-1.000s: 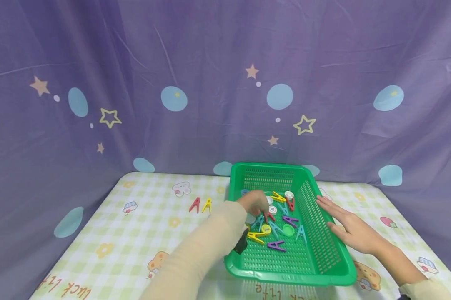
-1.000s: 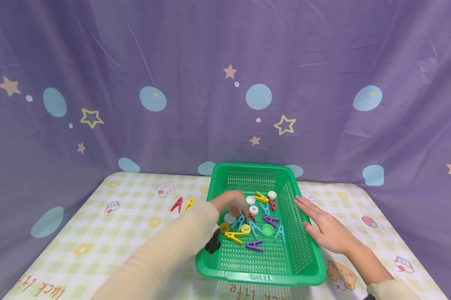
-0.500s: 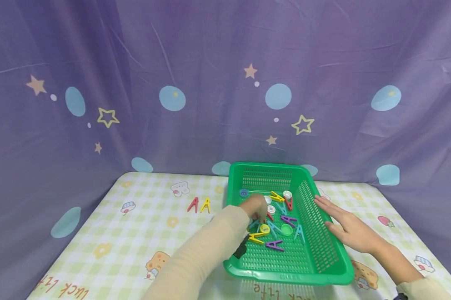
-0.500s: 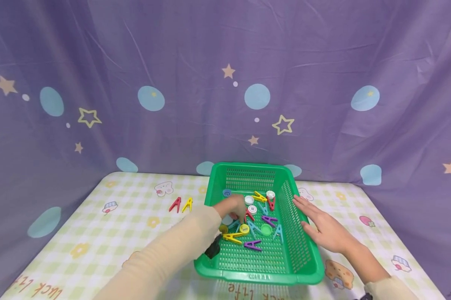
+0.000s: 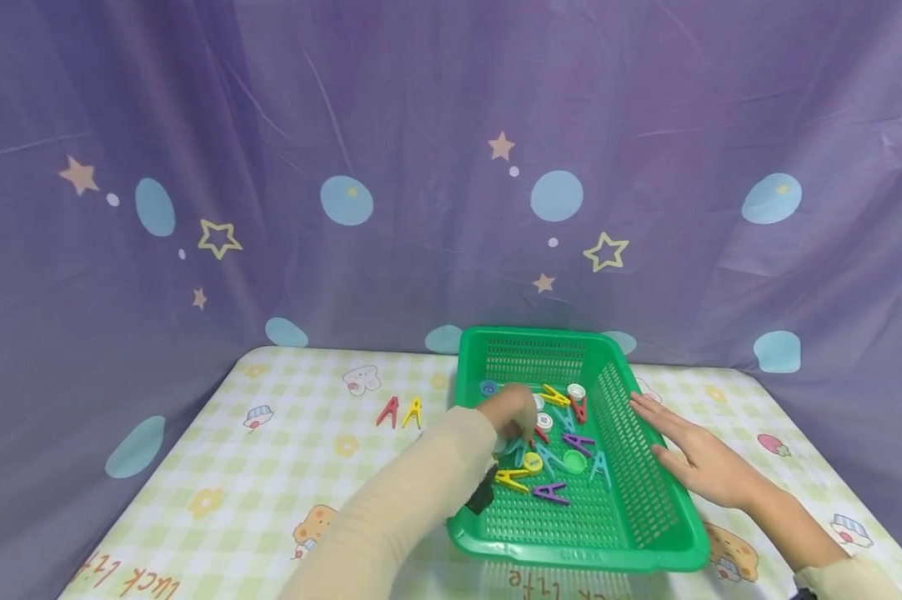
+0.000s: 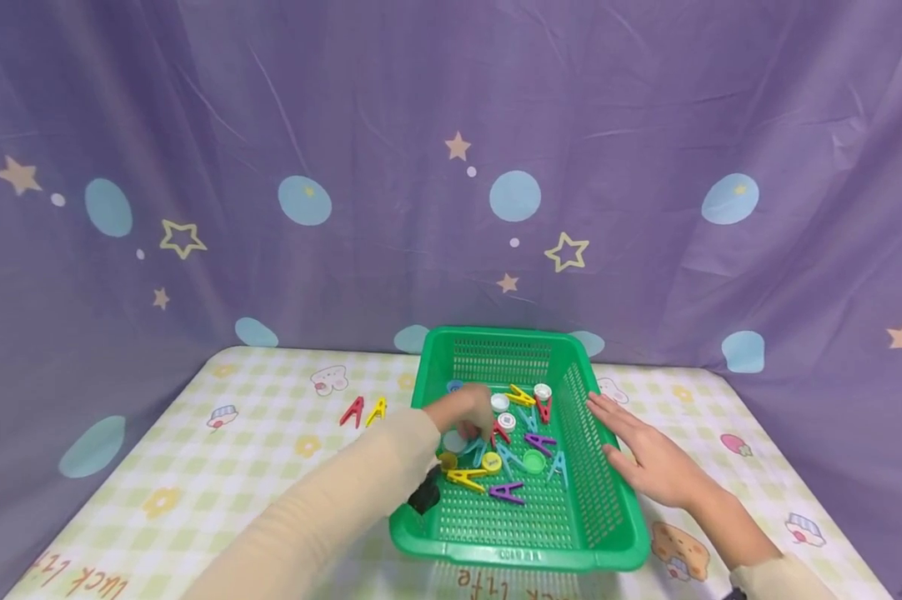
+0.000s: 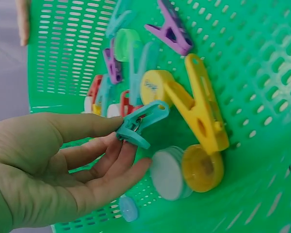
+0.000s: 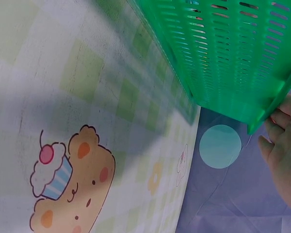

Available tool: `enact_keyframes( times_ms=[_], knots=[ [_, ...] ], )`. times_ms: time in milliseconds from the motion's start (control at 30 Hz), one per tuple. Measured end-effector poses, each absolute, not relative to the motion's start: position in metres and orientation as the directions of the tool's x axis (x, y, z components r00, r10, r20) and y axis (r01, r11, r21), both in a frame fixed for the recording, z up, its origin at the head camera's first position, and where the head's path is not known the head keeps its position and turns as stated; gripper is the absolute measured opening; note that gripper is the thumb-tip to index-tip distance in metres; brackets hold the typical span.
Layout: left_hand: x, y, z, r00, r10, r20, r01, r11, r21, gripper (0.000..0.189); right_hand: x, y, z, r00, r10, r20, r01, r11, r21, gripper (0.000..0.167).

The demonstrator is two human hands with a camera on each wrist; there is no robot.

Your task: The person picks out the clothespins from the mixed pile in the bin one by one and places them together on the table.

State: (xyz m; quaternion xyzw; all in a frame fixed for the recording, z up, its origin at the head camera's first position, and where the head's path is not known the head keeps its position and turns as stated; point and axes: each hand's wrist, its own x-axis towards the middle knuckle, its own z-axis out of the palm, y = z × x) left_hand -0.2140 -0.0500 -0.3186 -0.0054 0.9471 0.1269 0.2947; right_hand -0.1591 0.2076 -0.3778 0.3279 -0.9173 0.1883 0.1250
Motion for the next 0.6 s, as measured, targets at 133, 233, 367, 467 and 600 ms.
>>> enact_keyframes(
  times_ms=[133, 233, 367, 467, 600],
  knots=[
    [-0.227, -0.054, -0.323, -0.835, 0.086, -0.544, -0.142, 0.921, 0.363, 0.029, -0.158, 0.208, -0.378, -0.758, -0.55, 0.351, -0.645, 0.715, -0.271, 0.055],
    [-0.232, -0.059, -0.326, -0.845, 0.157, -0.511, -0.102, 0.891, 0.442, 0.036, -0.158, 0.208, -0.377, -0.76, -0.547, 0.351, -0.642, 0.716, -0.274, 0.055],
    [-0.234, -0.066, -0.326, -0.853, 0.234, -0.467, -0.04, 0.862, 0.505, 0.026, -0.158, 0.207, -0.377, -0.753, -0.551, 0.358, -0.65, 0.709, -0.275, 0.054],
    [-0.233, -0.069, -0.321, -0.848, 0.273, -0.454, 0.015, 0.869, 0.494, 0.008, -0.157, 0.206, -0.376, -0.748, -0.555, 0.363, -0.656, 0.702, -0.277, 0.054],
    [-0.233, -0.075, -0.313, -0.831, 0.318, -0.456, 0.071, 0.874, 0.48, 0.021, -0.157, 0.206, -0.375, -0.748, -0.554, 0.365, -0.656, 0.702, -0.278, 0.054]
  ],
)
